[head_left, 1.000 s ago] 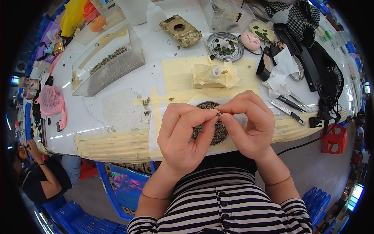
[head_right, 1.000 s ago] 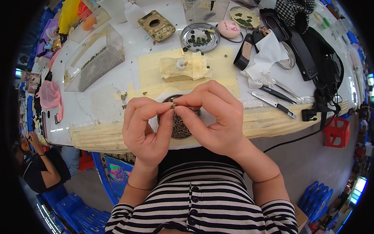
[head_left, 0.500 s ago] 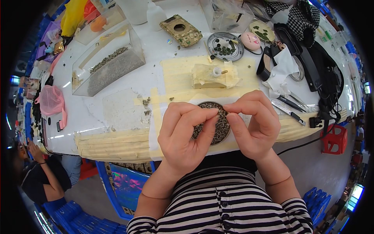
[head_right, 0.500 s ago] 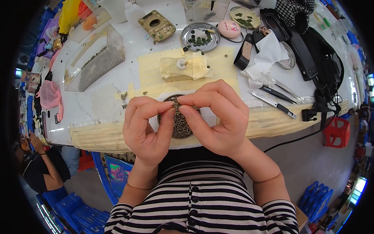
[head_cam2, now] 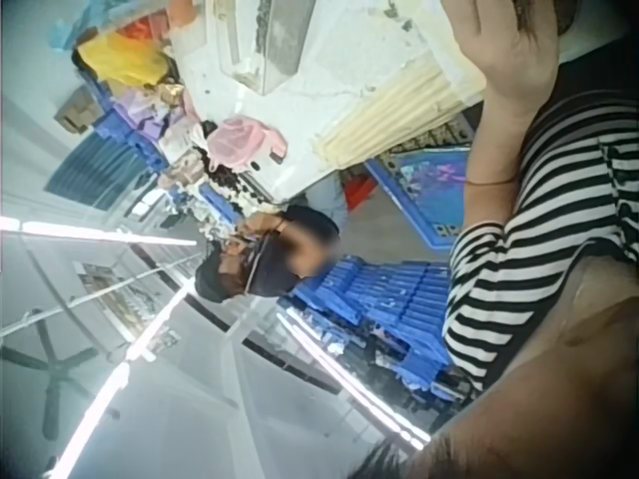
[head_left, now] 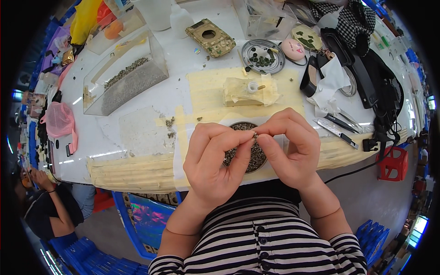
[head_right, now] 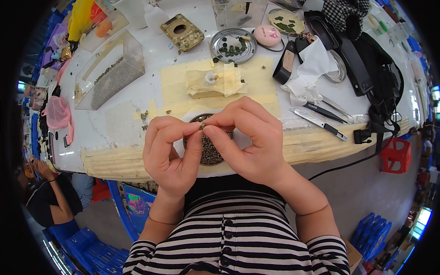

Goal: Assembling small components of a toy or miniature model at a workbench using tweezers for precision.

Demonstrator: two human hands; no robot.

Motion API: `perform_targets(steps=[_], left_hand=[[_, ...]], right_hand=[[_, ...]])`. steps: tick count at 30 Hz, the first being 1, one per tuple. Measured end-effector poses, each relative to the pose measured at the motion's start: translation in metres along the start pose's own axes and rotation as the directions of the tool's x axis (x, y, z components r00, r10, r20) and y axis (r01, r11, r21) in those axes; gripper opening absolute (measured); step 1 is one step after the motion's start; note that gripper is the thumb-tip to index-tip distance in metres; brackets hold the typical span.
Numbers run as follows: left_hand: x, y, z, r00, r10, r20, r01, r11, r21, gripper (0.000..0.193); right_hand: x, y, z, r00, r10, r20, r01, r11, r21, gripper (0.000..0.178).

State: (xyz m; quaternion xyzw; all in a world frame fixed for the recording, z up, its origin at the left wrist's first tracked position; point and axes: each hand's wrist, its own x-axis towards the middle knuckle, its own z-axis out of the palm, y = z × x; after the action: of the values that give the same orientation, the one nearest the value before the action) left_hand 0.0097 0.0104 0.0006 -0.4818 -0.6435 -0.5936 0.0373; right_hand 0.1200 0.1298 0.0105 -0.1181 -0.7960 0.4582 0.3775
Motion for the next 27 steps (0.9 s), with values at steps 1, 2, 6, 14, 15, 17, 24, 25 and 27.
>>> perform_targets(steps=[1, 2, 6, 14, 15, 17, 24, 25, 27], left_hand=[[-0.0002, -0.0001, 0.0002, 1.0, -0.002, 0.003, 0.002, 1.0, 0.001, 0.022], [-0.0001, -0.0006, 0.0005, 1.0, 0.006, 0.008, -0.006, 1.0, -0.001, 0.021], [-0.0004, -0.0007, 0.0011, 1.0, 0.015, 0.017, -0.015, 1.0, -0.002, 0.018], [0.0005, -0.0008, 0.0017, 1.0, -0.002, 0.003, 0.002, 1.0, 0.019, 0.023], [0.0009, -0.0006, 0.0017, 1.0, 0.002, 0.003, -0.002, 1.0, 0.019, 0.023], [0.0001, -0.0004, 0.0013, 1.0, 0.005, 0.012, -0.005, 1.0, 0.017, 0.023], [0.0006, 0.0001, 0.0011, 1.0, 0.016, 0.025, -0.016, 1.0, 0.001, 0.023], [0.0004, 0.0002, 0.0009, 0.999, 0.02, 0.028, -0.02, 1.0, 0.003, 0.023], [-0.0001, 0.0001, 0.001, 1.0, 0.016, 0.024, -0.016, 1.0, 0.011, 0.023]], right_hand=[[-0.0001, 0.0005, -0.0006, 1.0, -0.011, -0.004, 0.011, 1.0, 0.002, 0.012], [0.0001, 0.0009, -0.001, 1.0, -0.019, -0.018, 0.019, 1.0, 0.0, 0.012], [-0.0005, 0.0004, -0.0021, 0.998, -0.04, -0.047, 0.039, 0.999, -0.023, 0.013], [0.0008, -0.0008, -0.0029, 0.997, -0.066, -0.037, 0.063, 0.996, -0.064, 0.013], [0.001, -0.0005, -0.0028, 0.998, -0.059, -0.037, 0.056, 0.997, -0.059, 0.012], [0.0001, -0.0001, -0.0021, 0.998, -0.043, -0.038, 0.041, 0.998, -0.044, 0.011], [-0.0025, -0.0043, -0.0015, 0.997, 0.083, 0.012, -0.083, 0.997, 0.009, 0.005], [-0.0029, -0.0044, -0.0013, 0.995, 0.096, 0.012, -0.096, 0.995, 0.016, 0.005], [-0.001, -0.0015, -0.0014, 1.0, 0.023, -0.015, -0.023, 1.0, 0.007, 0.006]])
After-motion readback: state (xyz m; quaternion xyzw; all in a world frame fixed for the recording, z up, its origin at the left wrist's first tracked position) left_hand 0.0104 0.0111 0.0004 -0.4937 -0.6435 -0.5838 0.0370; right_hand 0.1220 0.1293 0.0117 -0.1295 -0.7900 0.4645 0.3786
